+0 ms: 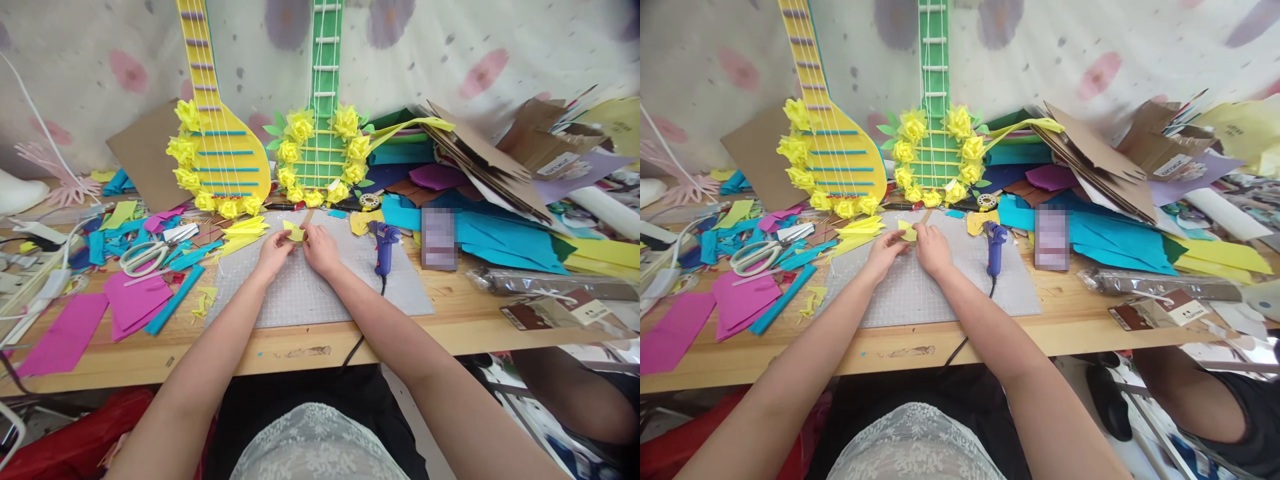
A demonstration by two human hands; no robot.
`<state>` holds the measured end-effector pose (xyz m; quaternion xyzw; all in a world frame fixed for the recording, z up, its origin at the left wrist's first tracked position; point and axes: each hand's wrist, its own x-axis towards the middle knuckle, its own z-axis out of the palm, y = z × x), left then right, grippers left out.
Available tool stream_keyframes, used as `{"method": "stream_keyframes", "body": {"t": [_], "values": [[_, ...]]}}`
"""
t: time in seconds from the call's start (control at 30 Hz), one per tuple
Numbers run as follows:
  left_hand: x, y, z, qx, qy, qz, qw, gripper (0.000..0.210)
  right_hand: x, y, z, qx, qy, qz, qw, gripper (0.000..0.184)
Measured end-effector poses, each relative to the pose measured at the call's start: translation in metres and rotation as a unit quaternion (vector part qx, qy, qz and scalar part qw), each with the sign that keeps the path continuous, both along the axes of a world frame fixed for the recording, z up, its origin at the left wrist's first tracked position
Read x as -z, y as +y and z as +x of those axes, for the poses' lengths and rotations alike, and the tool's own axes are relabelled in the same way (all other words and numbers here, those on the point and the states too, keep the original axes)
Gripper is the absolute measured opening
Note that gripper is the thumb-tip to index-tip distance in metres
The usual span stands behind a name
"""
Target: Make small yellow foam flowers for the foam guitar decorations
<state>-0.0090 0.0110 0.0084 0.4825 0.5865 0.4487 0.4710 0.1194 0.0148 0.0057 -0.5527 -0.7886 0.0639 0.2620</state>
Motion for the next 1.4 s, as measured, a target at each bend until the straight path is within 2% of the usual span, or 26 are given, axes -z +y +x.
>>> {"method": "stream_keyframes", "body": {"t": [0.07,0.17,0.27,0.37,0.6,0.77,0.9,1.07,1.23,1.4], "values": [[0.002,-0.003,-0.006,-0.002,0.111,0.059,0.992,0.034,0.001,0.001,0.003,0.0,0.005,-0.003,1.0,0.034],[0.0,-0.007,-0.016,-0.016,0.312,0.164,0.936,0.034,0.001,0.002,0.01,-0.03,0.016,-0.017,0.999,0.033],[-0.003,-0.007,-0.022,0.025,0.391,0.176,0.903,0.029,0.002,0.003,0.017,-0.072,0.018,-0.023,0.997,0.032],[-0.004,-0.006,-0.022,0.056,0.401,0.149,0.902,0.025,0.003,0.003,0.021,-0.088,0.016,-0.014,0.996,0.031],[-0.002,-0.012,-0.018,0.065,0.422,0.158,0.89,0.024,0.006,-0.006,0.019,-0.079,0.078,-0.043,0.993,0.035],[-0.003,-0.015,-0.016,0.054,0.415,0.144,0.897,0.023,0.01,-0.002,0.017,-0.027,0.155,-0.116,0.981,0.03],[-0.003,-0.014,-0.013,0.03,0.402,0.132,0.906,0.018,0.011,0.002,0.016,0.007,0.197,-0.138,0.971,0.029],[-0.002,-0.014,-0.008,0.001,0.412,0.113,0.904,0.017,0.007,0.0,0.011,0.048,0.196,-0.141,0.969,0.027],[-0.004,-0.013,-0.002,-0.014,0.432,0.102,0.896,0.025,0.006,-0.001,0.006,0.076,0.181,-0.142,0.97,0.027],[-0.003,-0.012,0.0,-0.011,0.455,0.103,0.885,0.035,0.007,-0.003,0.0,0.083,0.131,-0.106,0.982,0.023]]}}
